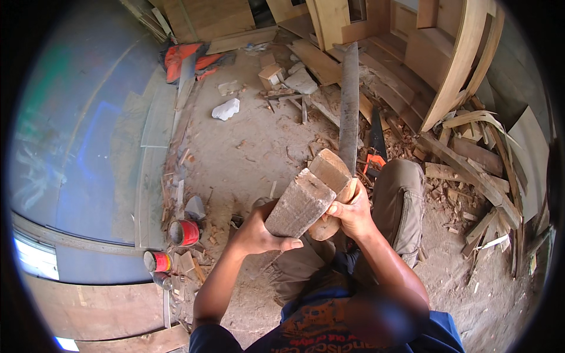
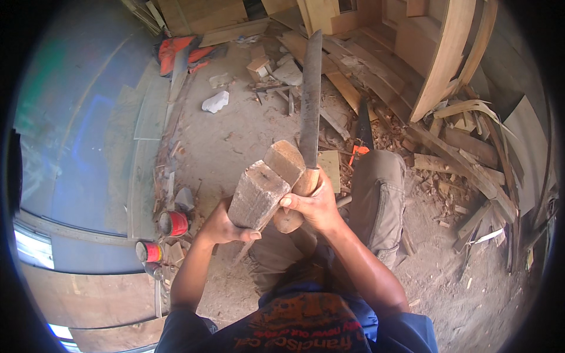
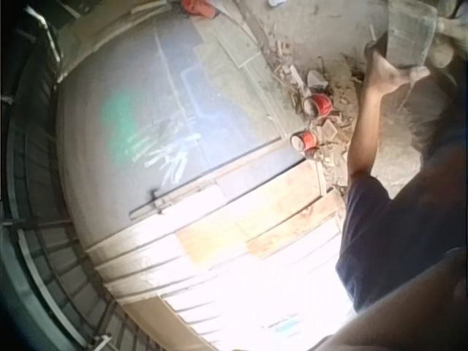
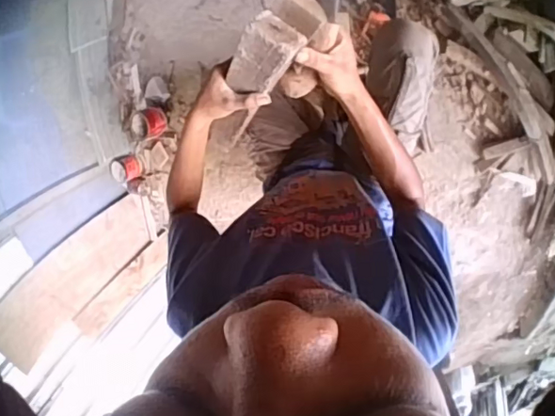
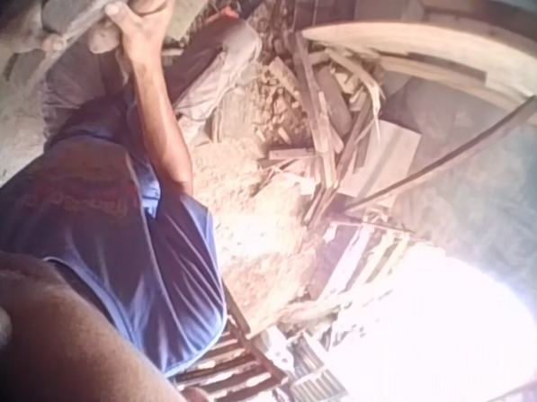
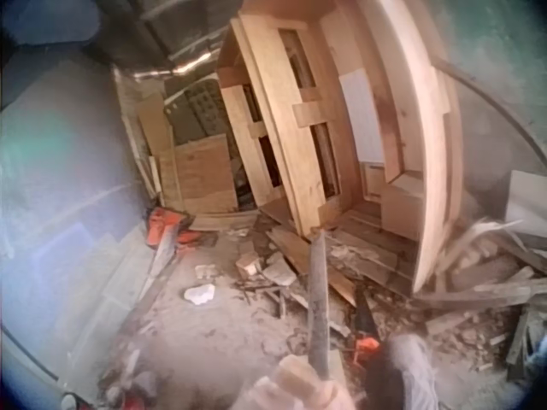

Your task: The person carves a piece of wood using a knife while sitting on the floor. They repeatedly scrape and shape the wood, then switch to a saw to cut a smaller piece of wood.

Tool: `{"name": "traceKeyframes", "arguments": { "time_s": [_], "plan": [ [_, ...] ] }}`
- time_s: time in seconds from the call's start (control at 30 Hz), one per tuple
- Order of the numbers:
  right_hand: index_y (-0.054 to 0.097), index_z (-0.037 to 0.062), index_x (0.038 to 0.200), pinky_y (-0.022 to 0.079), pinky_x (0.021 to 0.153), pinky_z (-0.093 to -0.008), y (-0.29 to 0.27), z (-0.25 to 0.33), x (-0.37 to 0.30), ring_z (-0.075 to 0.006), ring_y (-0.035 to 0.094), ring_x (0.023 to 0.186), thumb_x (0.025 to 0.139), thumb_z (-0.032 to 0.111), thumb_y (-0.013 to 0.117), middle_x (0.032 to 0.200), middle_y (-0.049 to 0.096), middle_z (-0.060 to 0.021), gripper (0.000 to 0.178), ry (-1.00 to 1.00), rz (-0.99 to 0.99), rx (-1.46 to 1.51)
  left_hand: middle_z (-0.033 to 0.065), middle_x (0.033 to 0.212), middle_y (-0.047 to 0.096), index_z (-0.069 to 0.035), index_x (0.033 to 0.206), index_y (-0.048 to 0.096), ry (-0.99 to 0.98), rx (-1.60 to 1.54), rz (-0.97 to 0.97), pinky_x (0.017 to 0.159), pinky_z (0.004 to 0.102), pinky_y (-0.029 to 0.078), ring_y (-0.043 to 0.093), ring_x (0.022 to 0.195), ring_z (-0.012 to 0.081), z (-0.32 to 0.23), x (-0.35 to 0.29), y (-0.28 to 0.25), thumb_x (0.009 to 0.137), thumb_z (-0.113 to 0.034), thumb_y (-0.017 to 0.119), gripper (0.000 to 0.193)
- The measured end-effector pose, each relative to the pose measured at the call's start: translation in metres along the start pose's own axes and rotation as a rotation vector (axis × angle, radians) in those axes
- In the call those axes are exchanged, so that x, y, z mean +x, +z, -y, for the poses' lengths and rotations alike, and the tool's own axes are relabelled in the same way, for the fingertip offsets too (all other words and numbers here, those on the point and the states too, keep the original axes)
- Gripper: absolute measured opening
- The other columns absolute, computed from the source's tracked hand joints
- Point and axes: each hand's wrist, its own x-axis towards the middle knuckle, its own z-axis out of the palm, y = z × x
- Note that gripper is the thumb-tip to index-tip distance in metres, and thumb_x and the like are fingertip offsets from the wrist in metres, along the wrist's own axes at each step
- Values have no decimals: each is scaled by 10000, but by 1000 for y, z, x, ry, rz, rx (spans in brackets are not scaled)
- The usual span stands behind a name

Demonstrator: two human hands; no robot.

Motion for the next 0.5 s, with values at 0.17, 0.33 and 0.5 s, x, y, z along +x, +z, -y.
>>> {"name": "traceKeyframes", "arguments": {
  "time_s": [0.17, 0.33, 0.5],
  "plan": [
    [457, 5, 1250, 566, 665, -291, 0, -3, 1, -137, 663, 773, 771, 190, 907, 973, 666, -79, 683, 7, -9, 11, 91, 855, 710, 47, 1039, 662, 5, -5, 2, 738, 329, 540, 660, 788, 168, 0, 1, 1, 693, -345, 897, 574],
    [480, 13, 1210, 553, 606, -282, 0, -2, 5, -128, 649, 721, 797, 201, 890, 943, 664, -83, 612, 21, 10, 70, 100, 902, 714, 47, 1050, 663, -96, 39, 40, 767, 335, 540, 665, 818, 179, 5, 1, -3, 707, -360, 889, 578],
    [505, 16, 1178, 511, 526, -269, 0, 3, 0, -113, 599, 617, 841, 248, 852, 857, 638, -57, 536, -16, -171, -202, 104, 987, 721, 33, 1085, 673, -108, 2, -59, 829, 355, 535, 667, 891, 195, 18, 2, -1, 722, -400, 883, 603]
  ]
}}
